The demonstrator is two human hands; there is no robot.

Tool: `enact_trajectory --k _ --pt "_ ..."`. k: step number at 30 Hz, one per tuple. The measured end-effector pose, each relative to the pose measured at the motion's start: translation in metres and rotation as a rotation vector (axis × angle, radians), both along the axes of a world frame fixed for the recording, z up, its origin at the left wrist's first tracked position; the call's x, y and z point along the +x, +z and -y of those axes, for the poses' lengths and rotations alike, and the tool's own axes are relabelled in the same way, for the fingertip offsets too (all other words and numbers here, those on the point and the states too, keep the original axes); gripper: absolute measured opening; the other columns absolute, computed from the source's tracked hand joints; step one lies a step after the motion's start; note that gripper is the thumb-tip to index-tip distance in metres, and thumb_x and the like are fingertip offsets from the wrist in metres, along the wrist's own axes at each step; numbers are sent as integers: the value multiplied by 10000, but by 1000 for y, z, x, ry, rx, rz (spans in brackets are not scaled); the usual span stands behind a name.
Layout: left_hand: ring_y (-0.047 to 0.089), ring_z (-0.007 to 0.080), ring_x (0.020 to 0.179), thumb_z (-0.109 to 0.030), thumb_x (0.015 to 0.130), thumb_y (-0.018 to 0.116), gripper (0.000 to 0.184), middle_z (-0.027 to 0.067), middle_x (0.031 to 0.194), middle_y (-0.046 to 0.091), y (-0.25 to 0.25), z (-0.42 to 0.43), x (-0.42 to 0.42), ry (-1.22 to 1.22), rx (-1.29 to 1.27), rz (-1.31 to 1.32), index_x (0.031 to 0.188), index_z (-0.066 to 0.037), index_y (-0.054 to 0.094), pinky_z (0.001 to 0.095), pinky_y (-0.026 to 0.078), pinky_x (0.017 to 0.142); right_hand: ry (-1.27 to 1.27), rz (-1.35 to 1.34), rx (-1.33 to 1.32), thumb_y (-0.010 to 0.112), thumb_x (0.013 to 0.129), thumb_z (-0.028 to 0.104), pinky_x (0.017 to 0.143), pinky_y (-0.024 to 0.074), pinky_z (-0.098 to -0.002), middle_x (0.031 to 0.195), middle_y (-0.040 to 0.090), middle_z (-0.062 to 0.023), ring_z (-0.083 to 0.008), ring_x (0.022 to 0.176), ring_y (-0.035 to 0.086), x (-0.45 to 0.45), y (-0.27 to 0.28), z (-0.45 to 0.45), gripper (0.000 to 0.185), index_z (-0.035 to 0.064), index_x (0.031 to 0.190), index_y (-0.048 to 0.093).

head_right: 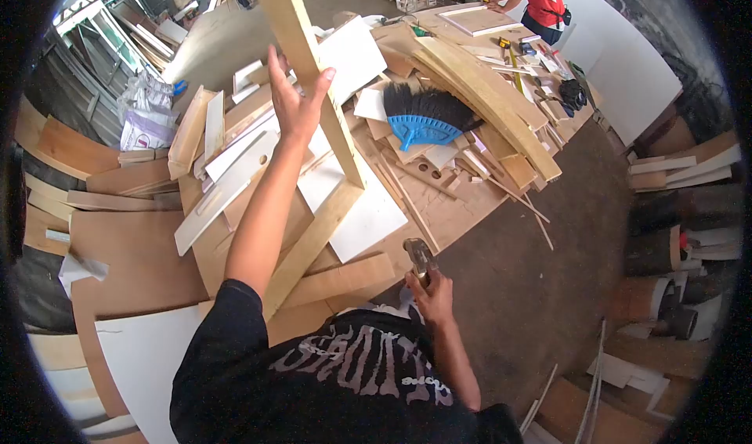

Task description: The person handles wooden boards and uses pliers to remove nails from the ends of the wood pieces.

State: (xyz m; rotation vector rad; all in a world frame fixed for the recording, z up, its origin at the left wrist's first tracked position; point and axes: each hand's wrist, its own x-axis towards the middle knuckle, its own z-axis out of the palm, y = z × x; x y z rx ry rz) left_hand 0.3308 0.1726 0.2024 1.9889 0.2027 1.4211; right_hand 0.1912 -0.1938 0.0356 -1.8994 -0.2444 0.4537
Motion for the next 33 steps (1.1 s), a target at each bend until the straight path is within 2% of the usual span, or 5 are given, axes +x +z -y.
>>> enact_trajectory --k 17,20,24,29,33 --pt "616 239 1071 -277 817 850 773 162 1245 589 14 1 -11 -266 -260 97 1360 2 376 415 513 957 163 -210 173 700 975 278 525 461 -282 701 633 -22 -94 568 570 81 -17 -28 276 4 980 667" --pt "606 112 806 -187 850 814 715 53 978 577 36 4 -29 -299 -132 154 1356 -18 339 256 524 687 378 -193 366 674 1004 223 628 470 -263 897 646 -18 -84 748 576 78 -12 -24 267 30 1179 619" --pt "552 75 708 -227 827 828 657 38 924 550 68 6 -38 -285 -57 281 1259 -38 371 229 483 638 550 110 229 611 1037 259 582 448 -295 885 648 -60 -139 672 562 82 -12 -52 296 24 1213 577" --pt "459 61 664 -211 776 811 616 9 822 490 86 18 -48 -307 107 433 1197 -53 390 213 401 602 612 393 -197 534 1047 347 707 524 -575 821 662 -318 -518 780 650 82 -7 -113 440 -39 1253 495" --pt "452 81 654 -224 769 763 601 11 809 484 109 28 -62 -269 172 533 1220 -29 417 217 413 574 669 466 -194 532 1042 324 663 532 -575 782 653 -331 -523 718 648 83 13 -149 424 -71 1191 492"
